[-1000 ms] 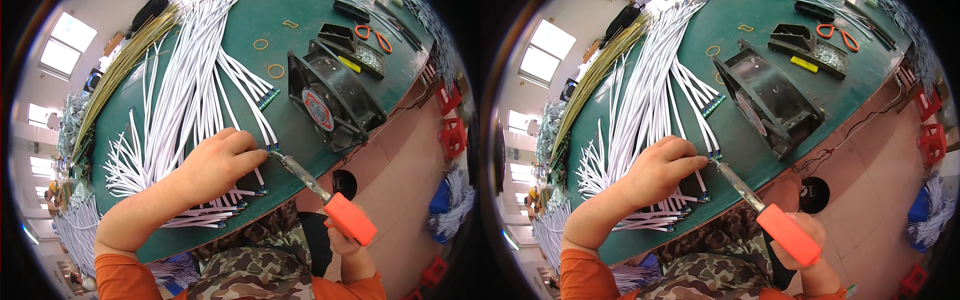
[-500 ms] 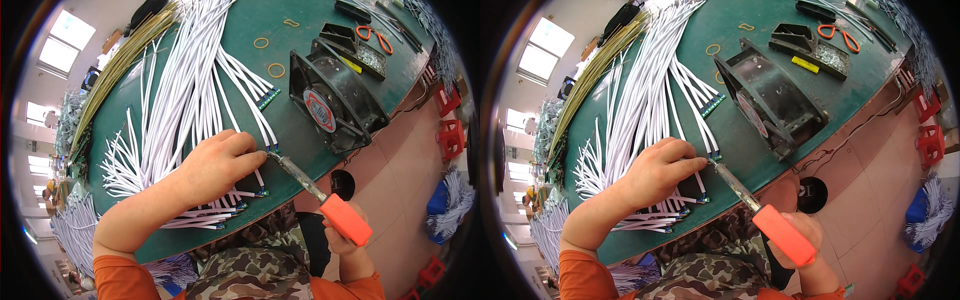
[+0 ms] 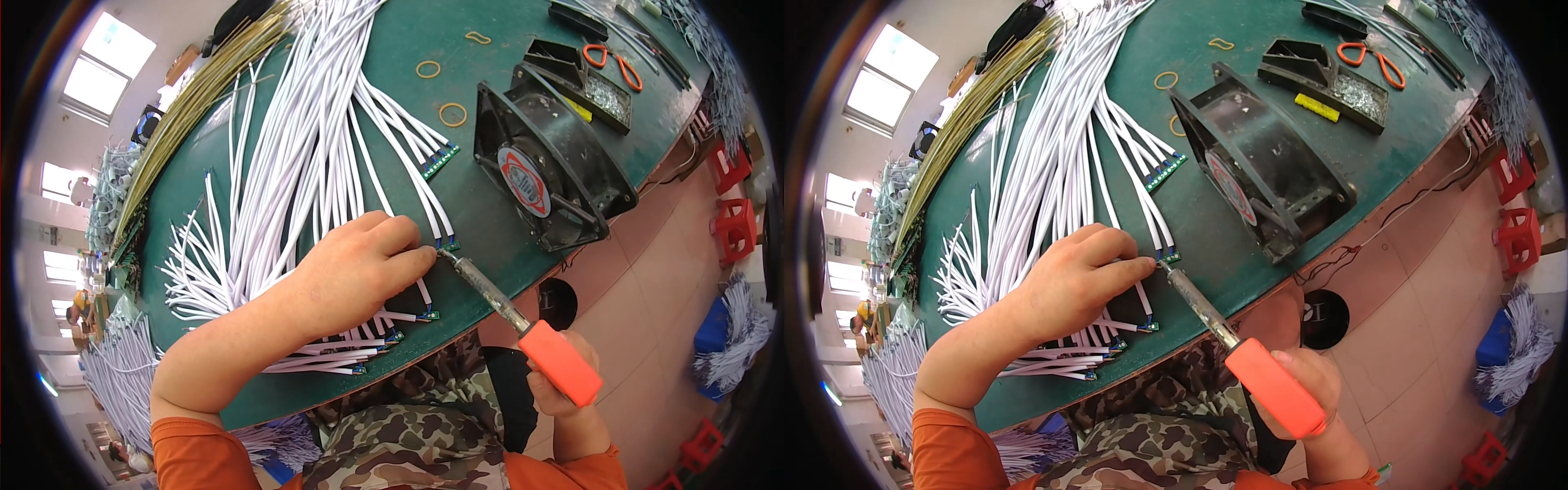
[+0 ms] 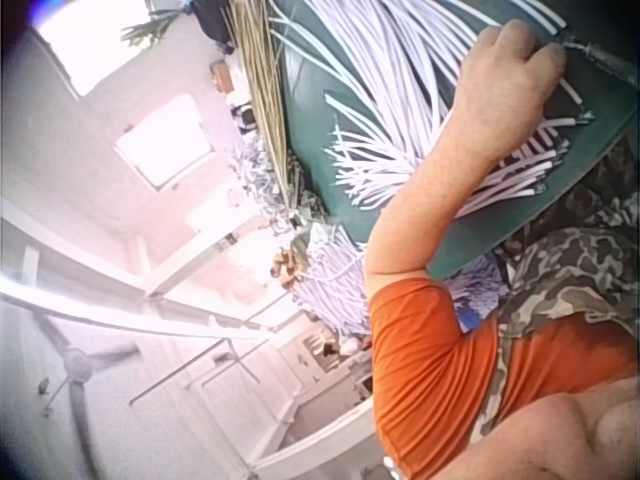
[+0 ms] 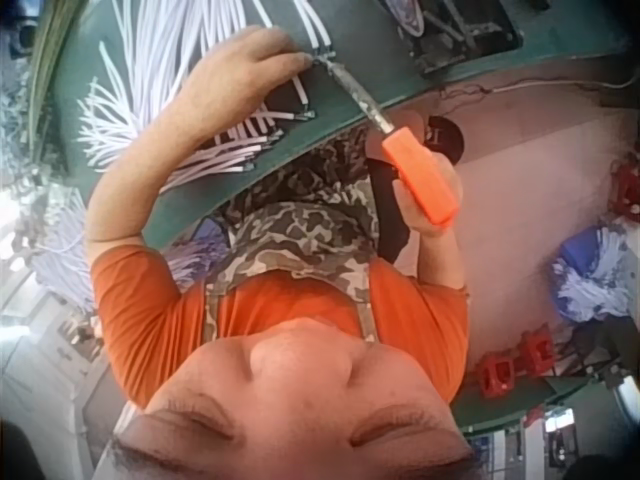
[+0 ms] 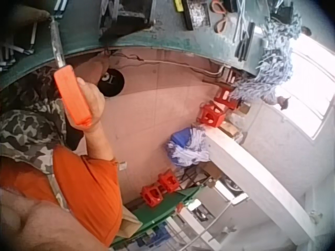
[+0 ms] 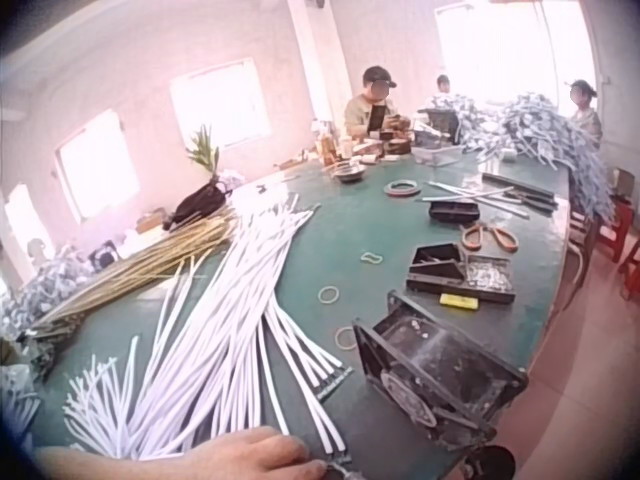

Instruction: The person solders wires to small circuit boards using a soldering iron and gathers the bundle of wires together by hand.

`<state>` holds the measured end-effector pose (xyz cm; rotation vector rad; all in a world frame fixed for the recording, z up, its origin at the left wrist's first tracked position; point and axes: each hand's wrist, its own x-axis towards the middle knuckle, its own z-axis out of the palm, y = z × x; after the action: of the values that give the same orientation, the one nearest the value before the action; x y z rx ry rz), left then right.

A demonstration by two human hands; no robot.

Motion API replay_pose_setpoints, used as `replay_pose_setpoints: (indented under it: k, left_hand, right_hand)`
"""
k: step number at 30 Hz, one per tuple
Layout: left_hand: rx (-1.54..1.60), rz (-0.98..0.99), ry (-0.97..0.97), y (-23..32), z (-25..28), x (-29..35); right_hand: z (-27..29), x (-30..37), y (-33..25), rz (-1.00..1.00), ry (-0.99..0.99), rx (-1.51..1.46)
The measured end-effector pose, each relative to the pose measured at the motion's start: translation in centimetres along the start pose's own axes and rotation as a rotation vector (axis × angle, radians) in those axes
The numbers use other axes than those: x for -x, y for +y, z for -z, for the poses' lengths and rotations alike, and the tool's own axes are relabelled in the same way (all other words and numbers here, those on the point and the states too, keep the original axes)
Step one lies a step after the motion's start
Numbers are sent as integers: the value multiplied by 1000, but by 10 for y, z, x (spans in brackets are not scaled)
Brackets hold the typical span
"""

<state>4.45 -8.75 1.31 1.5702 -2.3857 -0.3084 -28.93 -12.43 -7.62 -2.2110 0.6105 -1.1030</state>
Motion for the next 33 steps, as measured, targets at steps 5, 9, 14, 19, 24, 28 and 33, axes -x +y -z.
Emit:
replay_pose_setpoints:
  k: [5,9,14,19,24,28,33]
  left_hand:
    - [-7,-5,-12,0,0,0]
    - [-17,-13,-24,1,1,-1]
    - [-20,-8,-34,2,2,-1]
    - [-21,-1,-49,1,1,-1]
    - [-17,2,-48,2,2,0]
    - [-14,5,-53,3,2,0]
    - [-26,1,-44,3,1,0]
  right_hand:
    - [2,3,0,-19,-27,14]
    - [-1,7,5,71,22,43]
    - [5,12,9,76,-48,9]
    - [5,14,9,78,-35,30]
    - [5,8,5,70,-8,60]
    - [12,12,-1,-37,-42,-49]
    - [18,10,-5,-78,16,-89]
